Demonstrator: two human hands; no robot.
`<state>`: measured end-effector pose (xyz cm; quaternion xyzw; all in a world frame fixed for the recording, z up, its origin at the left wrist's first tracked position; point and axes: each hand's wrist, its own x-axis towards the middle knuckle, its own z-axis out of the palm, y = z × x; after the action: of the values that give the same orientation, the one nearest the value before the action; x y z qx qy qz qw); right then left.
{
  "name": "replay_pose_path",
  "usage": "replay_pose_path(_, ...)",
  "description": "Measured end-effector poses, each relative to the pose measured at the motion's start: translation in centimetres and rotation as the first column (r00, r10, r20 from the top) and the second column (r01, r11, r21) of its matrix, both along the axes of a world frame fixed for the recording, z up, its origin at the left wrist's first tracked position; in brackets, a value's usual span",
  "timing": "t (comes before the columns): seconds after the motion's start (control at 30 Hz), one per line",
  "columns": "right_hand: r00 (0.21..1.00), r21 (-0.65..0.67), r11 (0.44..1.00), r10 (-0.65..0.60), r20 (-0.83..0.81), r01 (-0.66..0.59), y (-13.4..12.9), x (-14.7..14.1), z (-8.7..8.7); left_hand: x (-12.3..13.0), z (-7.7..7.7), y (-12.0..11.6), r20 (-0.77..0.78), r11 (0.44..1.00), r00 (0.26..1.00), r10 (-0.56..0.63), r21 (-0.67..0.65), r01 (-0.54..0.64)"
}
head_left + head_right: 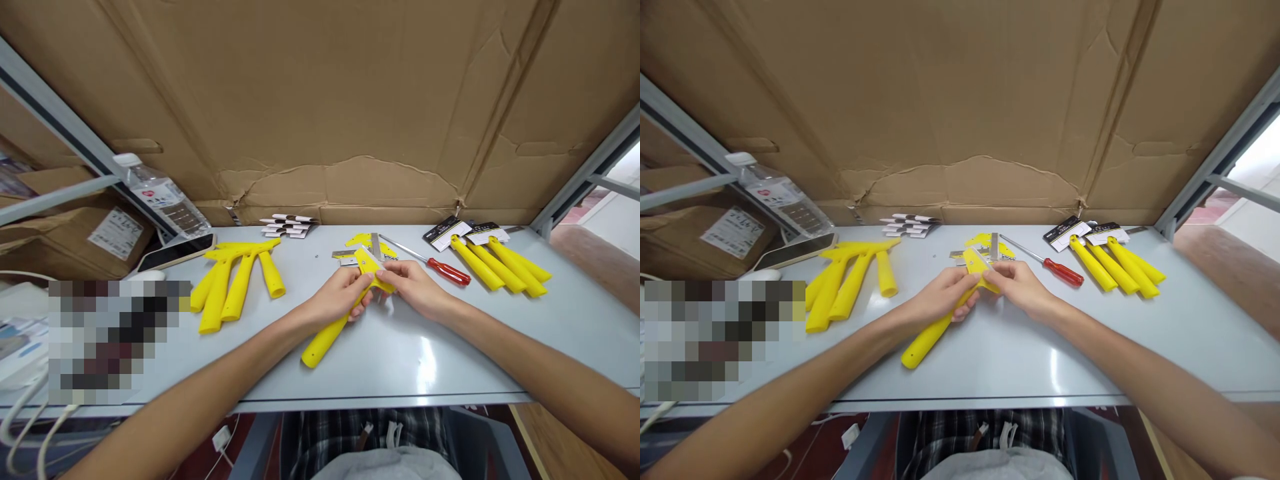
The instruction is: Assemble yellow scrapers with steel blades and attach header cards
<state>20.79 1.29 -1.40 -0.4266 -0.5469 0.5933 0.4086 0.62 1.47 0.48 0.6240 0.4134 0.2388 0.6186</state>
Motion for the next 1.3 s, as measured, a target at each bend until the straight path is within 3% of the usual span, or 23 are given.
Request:
replay_pose_path(0.1, 1.000, -0.019, 1.000, -0.020, 0.020, 0.020, -0.1, 0.1, 0.5, 0.1, 0.1, 0.0, 0.095, 0.994, 0.991, 0.098, -0.066, -0.092)
replay_pose_path(0.23, 0.998, -0.049, 0.997, -0.062, -0.020, 0.061, -0.1, 0.0, 0.4, 0.3, -0.1, 0.1, 0.107, 0.990, 0.987, 0.122, -0.090, -0.113)
replay_pose_path(0.47, 0.992, -0.058, 0.991, -0.125, -0.017, 0.123, 0.0, -0.2, -0.3, 0.5, 0.0, 0.3, -0.002, 0.978, 0.978, 0.207, 0.013, -0.207)
replay_pose_path(0.6, 0.988, -0.077, 0.987, -0.146, -0.058, 0.141, 0.1, 0.0, -0.4, 0.1, 0.3, 0.1, -0.071, 0.945, 0.958, 0.279, 0.197, -0.261)
replay_pose_path(0.8, 0.983, -0.090, 0.987, -0.143, -0.111, 0.133, 0.6, 0.3, -1.0, -0.7, -0.2, -0.3, -0.154, 0.883, 0.948, 0.279, 0.429, -0.190)
replay_pose_path(1.13, 0.984, -0.099, 0.989, -0.122, -0.129, 0.110, 0.6, 0.4, -1.2, -0.8, 0.0, -0.4, -0.174, 0.815, 0.932, 0.319, 0.553, -0.176)
replay_pose_path(1.3, 0.986, -0.113, 0.988, -0.121, -0.118, 0.107, 0.6, 0.4, -1.2, -0.9, -0.1, -0.3, -0.223, 0.776, 0.923, 0.312, 0.620, -0.113)
